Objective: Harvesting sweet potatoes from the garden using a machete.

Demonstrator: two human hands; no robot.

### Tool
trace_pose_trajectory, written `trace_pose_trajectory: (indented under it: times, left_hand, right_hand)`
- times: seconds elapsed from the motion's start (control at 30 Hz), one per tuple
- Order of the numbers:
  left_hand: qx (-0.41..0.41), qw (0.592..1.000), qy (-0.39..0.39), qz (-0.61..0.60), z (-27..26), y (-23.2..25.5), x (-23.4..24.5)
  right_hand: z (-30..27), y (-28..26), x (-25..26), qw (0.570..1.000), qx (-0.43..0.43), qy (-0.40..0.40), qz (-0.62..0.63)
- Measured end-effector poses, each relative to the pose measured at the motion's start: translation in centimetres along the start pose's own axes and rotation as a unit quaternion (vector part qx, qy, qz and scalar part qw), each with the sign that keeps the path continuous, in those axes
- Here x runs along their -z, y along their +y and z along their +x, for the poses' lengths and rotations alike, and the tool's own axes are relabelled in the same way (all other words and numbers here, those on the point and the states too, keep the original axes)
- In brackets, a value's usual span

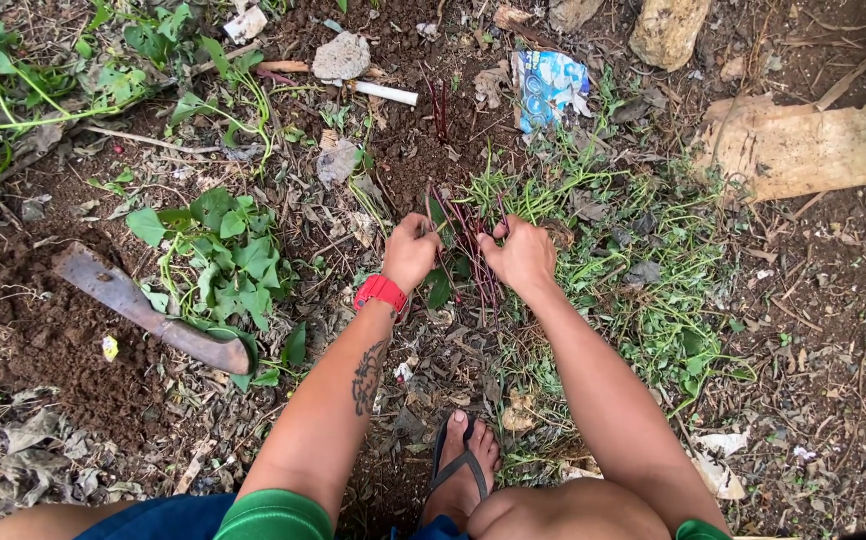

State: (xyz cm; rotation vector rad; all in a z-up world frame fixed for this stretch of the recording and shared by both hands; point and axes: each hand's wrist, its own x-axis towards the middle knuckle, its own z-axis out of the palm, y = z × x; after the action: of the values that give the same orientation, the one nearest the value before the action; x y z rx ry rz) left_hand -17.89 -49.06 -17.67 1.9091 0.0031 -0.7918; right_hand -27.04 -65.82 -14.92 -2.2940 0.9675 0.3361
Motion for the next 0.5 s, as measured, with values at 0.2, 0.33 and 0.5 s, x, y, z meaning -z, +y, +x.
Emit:
trace_pose_trajectory:
  times: [0.2,0.33,0.5]
  left_hand:
    - [-0.042,0.996,0.072,0.042,-1.3,1.7,1.2]
    - [-0.076,0.985,0.126,0.085,-0.9,0.7,2.1]
    - [0.033,0.997,0.033,0.061,-2.2,4.2,6.6]
  right_hand:
    - [-0.1,0.3,-0.3,1.0,-0.023,-0.004,-0.013]
    - [-0.7,0.5,-0.3,1.0,0.002,0.0,-0.019]
    - [0.1,1.5,-1.6,0.996,0.034,-0.002,-0.078]
